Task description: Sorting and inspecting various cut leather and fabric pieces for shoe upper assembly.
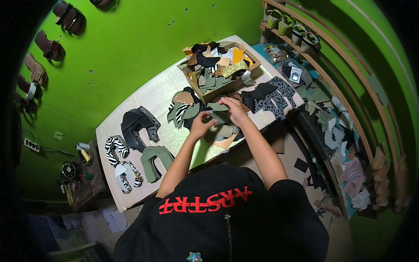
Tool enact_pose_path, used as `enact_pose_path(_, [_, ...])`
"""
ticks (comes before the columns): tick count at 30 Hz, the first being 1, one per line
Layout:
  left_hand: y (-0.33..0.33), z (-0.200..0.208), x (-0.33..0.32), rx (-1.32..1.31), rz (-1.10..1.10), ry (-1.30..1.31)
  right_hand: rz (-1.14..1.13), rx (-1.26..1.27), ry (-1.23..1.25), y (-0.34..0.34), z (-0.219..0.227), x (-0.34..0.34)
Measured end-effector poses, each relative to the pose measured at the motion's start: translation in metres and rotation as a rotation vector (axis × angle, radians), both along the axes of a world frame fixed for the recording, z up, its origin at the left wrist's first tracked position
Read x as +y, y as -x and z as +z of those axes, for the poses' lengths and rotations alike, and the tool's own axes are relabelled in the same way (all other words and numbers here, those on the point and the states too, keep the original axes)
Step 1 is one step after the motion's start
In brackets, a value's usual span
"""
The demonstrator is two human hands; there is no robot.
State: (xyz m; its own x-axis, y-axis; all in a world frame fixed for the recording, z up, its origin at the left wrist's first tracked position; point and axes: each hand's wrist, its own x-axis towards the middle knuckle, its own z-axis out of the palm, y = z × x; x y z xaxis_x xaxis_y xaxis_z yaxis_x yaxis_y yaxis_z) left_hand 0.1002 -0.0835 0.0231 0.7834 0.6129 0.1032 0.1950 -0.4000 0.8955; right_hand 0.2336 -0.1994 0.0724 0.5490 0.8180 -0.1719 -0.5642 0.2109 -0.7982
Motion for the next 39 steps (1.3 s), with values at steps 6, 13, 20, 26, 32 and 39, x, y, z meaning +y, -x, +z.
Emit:
enact_pose_path(6, [-0.015, 0.011, -0.02, 0.19, 0.214, -0.144, 0.161, -0.052, 0.012, 0.009, -0.006, 0.005])
enact_pose_path(13, [0.001, 0.004, -0.009, -0.101, 0.221, -0.183, -0.004, -0.142, -0.054, -0.023, -0.007, 0.001])
enact_pose_path(20, [0.034, -0.008, 0.023, -0.199, 0.207, 0.167, -0.097, -0.102, -0.063, -0.037, -0.005, -0.007])
enact_pose_path(26, [0.056, -0.012, 0.059, -0.245, 0.341, 0.3, -0.117, -0.107, -0.103, -0.041, -0.008, -0.008])
enact_pose_path(32, [0.064, -0.01, 0.089, -0.258, 0.412, 0.399, -0.096, -0.061, -0.13, -0.041, -0.002, -0.011])
enact_pose_path(39, [0.071, -0.041, 0.119, 0.208, 0.894, 0.111, -0.04, -0.069, -0.162, -0.04, -0.016, -0.006])
